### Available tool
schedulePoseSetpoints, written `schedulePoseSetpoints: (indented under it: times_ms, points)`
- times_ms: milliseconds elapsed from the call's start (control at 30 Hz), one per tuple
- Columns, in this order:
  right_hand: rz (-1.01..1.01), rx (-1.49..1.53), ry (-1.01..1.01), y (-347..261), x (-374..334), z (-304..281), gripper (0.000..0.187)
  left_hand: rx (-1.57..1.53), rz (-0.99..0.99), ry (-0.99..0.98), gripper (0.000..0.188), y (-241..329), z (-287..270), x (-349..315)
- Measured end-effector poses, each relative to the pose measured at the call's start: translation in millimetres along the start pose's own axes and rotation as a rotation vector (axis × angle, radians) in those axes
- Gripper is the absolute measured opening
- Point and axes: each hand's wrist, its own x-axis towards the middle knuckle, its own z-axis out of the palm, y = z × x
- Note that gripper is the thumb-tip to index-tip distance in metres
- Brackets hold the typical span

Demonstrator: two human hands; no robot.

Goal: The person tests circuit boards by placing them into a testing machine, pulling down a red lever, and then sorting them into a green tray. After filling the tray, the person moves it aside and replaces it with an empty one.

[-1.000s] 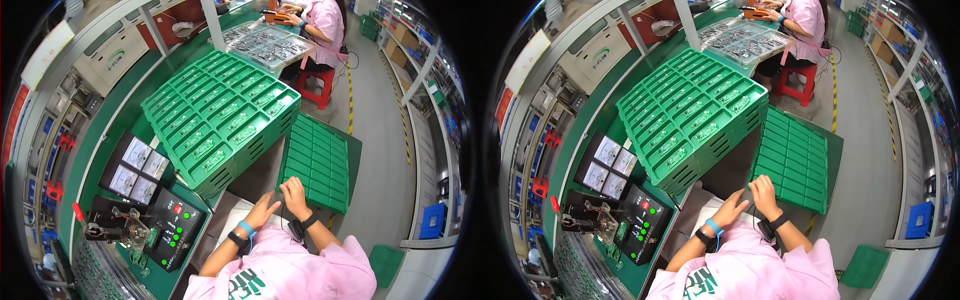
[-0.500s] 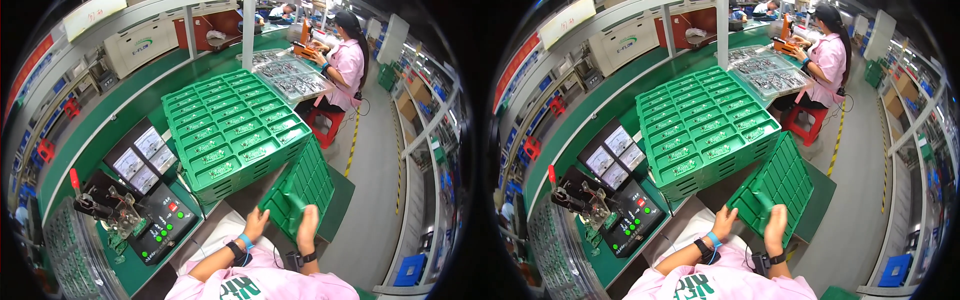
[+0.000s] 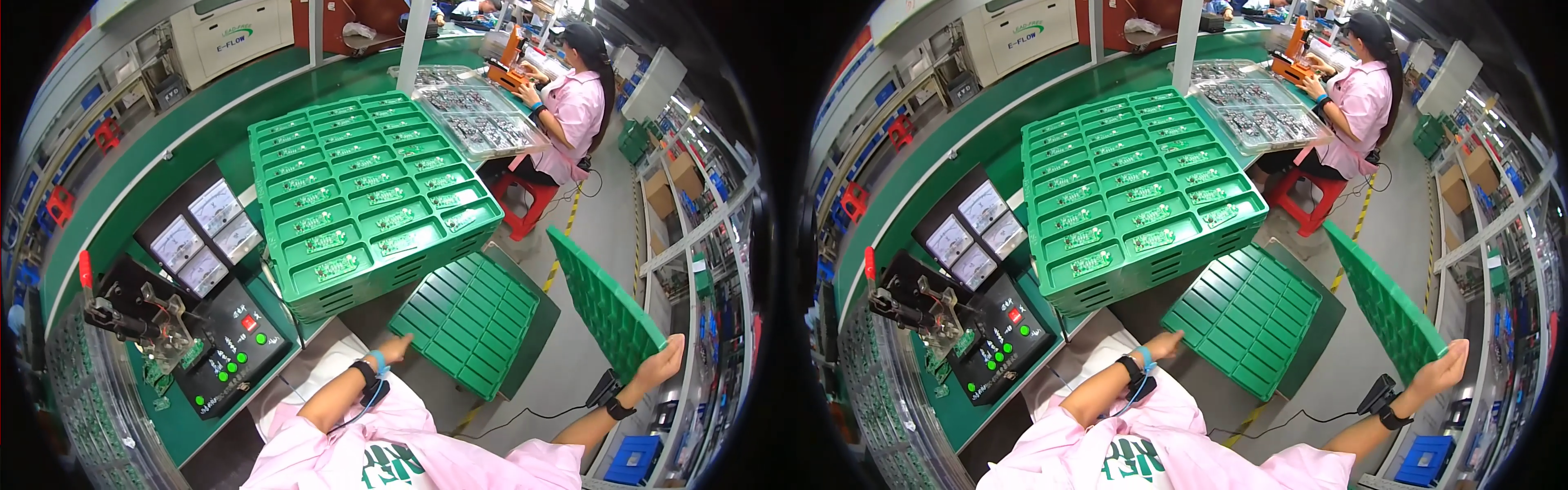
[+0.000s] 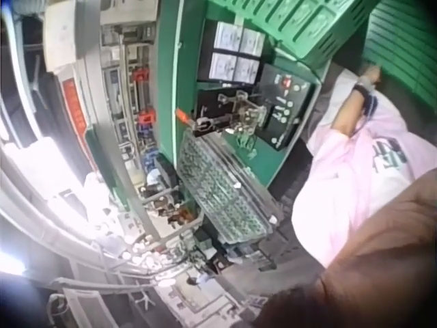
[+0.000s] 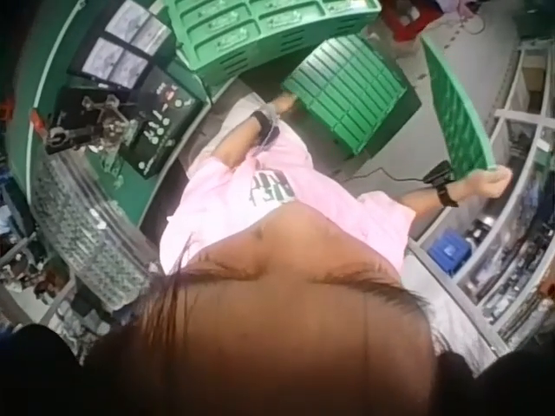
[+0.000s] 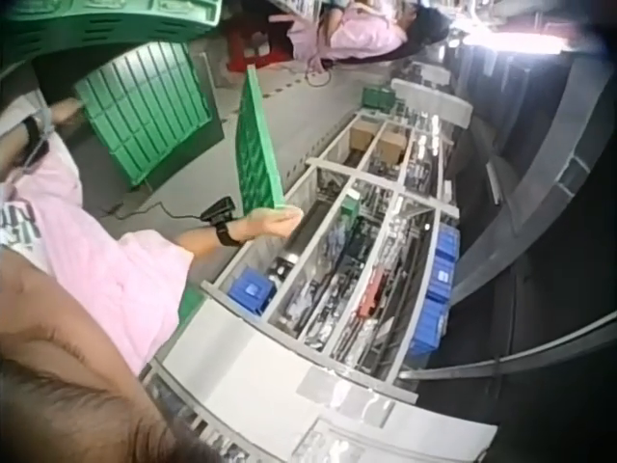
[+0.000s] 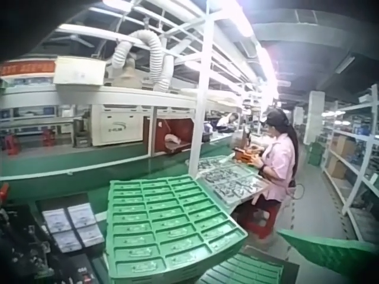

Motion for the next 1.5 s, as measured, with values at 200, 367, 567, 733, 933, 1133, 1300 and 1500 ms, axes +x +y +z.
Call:
schedulePoseSetpoints:
  times_ms: [200, 367, 567, 733, 933, 1133, 1300, 1500]
  points:
    - [-0.307, -0.034, -0.399, -68, 1, -5, 0.036, 0.831, 1.162, 0.186, 0.088, 88, 91, -113]
    - [-0.367, 0.485, -0.448, -121, 32, 13, 0.033, 0.851, 1.434, 0.077, 0.067, 116, 79, -156]
    - [-0.583, 0.316, 0.129, -232, 27, 64, 0.027, 0.471, 1.289, 0.089, 0.033, 140, 49, -215]
    - [-0.800, 0.524, -0.787, -258, -65, 75, 0.066, 0.084, 1.006, 0.327, 0.035, 198, 5, -277]
    - [-0.876, 0.413, -1.043, -282, -172, 142, 0.054, 0.603, 1.174, 1.087, 0.071, 209, -60, -339]
    - [-0.837, 0.514, -0.842, -299, -175, 194, 0.031, 0.439, 1.193, 1.144, 0.039, 125, -123, -435]
    - [-0.846, 0.678, -0.808, -307, -160, 230, 0.023, 0.574, 0.901, 1.359, 0.025, 38, -171, -468]
    - [-0.823, 0.726, -0.822, -324, -164, 224, 0.016, 1.141, 0.546, 1.585, 0.030, 3, -206, -463]
